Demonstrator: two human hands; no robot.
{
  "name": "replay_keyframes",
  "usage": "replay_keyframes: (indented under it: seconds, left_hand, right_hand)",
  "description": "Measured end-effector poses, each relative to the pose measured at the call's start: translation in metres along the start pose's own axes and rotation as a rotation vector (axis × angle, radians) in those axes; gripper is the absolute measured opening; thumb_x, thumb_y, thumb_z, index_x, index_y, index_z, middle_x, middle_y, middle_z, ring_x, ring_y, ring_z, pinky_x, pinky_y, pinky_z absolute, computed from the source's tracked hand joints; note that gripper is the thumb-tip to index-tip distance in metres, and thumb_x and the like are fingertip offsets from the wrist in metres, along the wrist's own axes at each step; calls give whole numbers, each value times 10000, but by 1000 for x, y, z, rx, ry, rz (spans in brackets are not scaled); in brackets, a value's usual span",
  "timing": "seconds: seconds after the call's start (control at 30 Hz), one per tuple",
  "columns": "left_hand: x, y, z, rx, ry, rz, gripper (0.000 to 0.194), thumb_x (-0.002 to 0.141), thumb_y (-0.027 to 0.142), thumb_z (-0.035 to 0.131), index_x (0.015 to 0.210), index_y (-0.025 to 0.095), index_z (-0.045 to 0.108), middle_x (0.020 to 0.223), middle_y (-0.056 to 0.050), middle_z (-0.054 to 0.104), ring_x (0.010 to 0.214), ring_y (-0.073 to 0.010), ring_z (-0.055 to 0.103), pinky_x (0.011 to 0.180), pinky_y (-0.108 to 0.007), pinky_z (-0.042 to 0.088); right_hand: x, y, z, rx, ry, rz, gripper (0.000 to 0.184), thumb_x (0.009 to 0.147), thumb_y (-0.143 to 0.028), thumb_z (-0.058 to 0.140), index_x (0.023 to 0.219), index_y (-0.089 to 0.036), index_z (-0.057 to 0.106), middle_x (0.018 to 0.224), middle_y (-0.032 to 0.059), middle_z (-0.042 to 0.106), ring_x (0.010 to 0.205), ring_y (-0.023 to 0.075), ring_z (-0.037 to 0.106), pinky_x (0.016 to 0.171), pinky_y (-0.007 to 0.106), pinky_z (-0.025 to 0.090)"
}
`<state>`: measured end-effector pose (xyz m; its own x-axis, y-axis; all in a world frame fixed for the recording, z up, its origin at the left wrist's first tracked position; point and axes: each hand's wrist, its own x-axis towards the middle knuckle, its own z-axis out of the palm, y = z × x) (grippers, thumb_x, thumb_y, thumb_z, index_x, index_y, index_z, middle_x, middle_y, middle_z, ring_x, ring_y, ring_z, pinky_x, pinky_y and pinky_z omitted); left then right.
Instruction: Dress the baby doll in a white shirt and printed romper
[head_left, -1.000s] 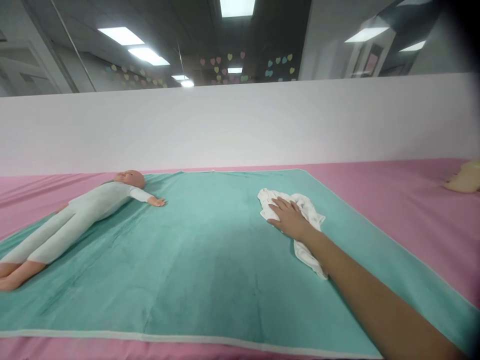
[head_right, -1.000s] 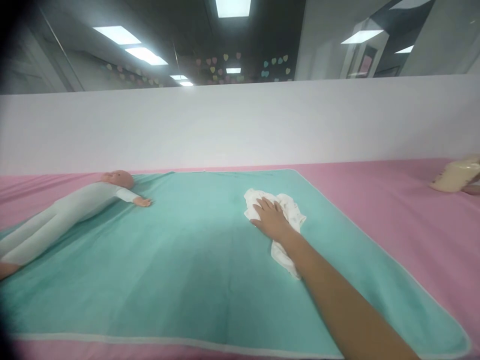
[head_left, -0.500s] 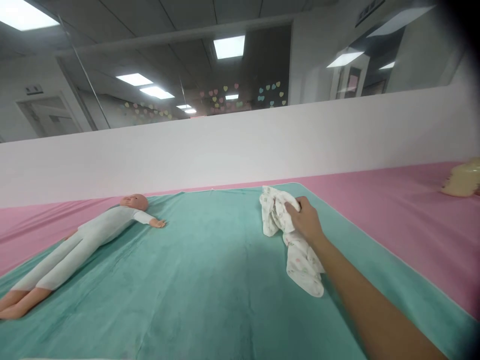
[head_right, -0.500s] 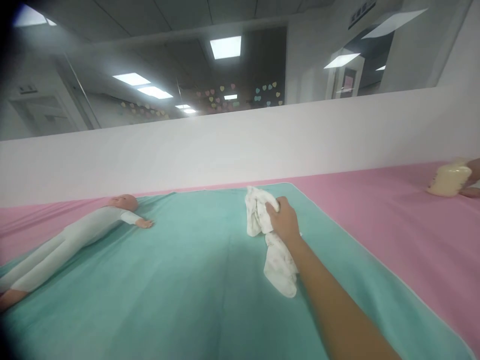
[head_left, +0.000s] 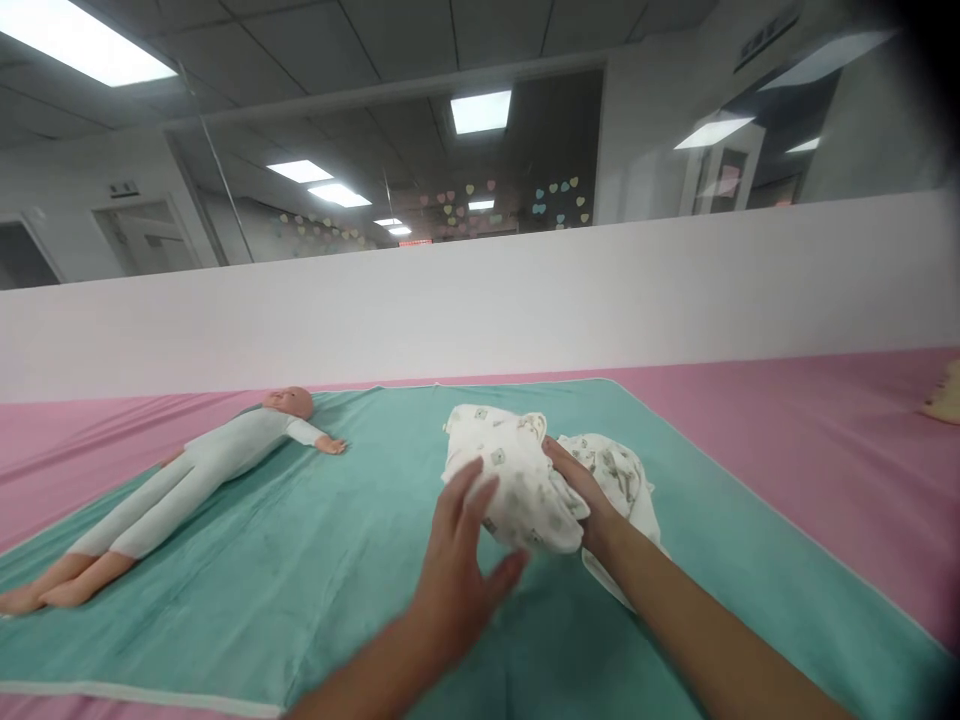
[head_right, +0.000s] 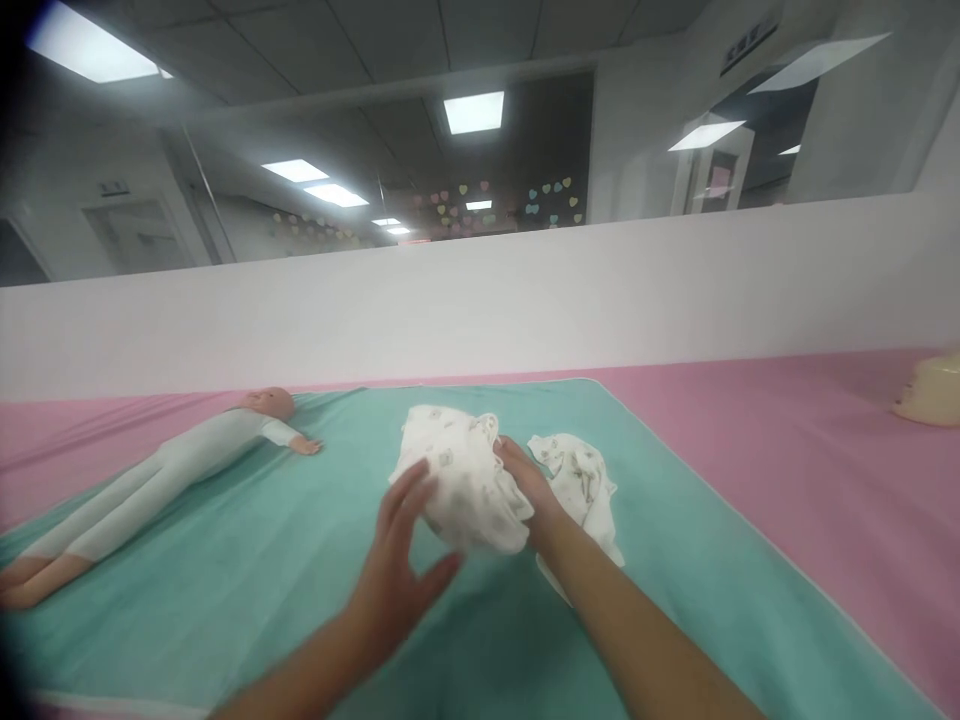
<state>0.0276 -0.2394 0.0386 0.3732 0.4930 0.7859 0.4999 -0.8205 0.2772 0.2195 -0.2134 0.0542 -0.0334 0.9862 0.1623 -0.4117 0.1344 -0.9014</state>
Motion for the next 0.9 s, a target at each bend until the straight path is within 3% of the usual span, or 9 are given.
replay_keyframes:
  seconds: [0.07,0.17,0.27,0.33,0.5,0.67,0.9]
  left_hand:
    - [25,-27,8,-246,-74,-245,701,775,326,645,1382,215,312,1417,-138,367,1301,-300,363,1041,-458,376]
    - [41,-63,22,-618,-232,-551,632,798,338,594,1356,187,338,1303,-126,501,1183,-266,489,966,-399,430]
    - [37,-82,31,-804,-358,-672,448,803,325,577,1205,153,484,1124,-90,605,1022,-219,565,876,-330,460]
    - [33,-87,31,-828,-364,-725,338,779,327,609,1060,152,540,970,-51,626,888,-181,576,787,-287,468]
    - [30,-89,26,-865,-248,-901,228,764,353,613,831,181,480,709,33,528,626,-102,484,581,-214,404]
    - [30,-96,23,-793,-63,-988,207,772,359,561,758,199,429,640,54,439,565,-86,404,503,-189,341]
    - [36,-122,4,-718,296,-1089,165,756,348,527,803,222,434,629,56,404,547,-102,411,467,-200,341]
  right_hand:
    - [3,7,5,-14,-67,30,348,808,-472,589,1078,-255,577,971,17,645,835,181,600,692,276,464]
    - [10,22,2,-155,-155,76,377,815,-443,595,1143,-266,539,1051,18,625,859,169,593,739,281,463]
    - [16,37,-6,-374,-231,60,379,811,-419,596,1142,-243,547,1091,35,613,911,191,581,813,328,458]
    - [19,43,-9,-525,-263,32,344,822,-396,572,1123,-230,568,1070,40,619,923,199,571,836,342,449]
    - [21,41,-8,-816,-162,-24,256,871,-406,463,986,-225,602,916,22,640,835,185,573,762,315,442]
    - [21,34,-8,-918,6,24,311,883,-471,399,830,-218,573,793,12,640,698,169,582,660,300,439]
    - [28,18,-43,-943,432,-138,307,864,-489,417,855,-228,578,645,-6,602,665,178,582,657,314,448]
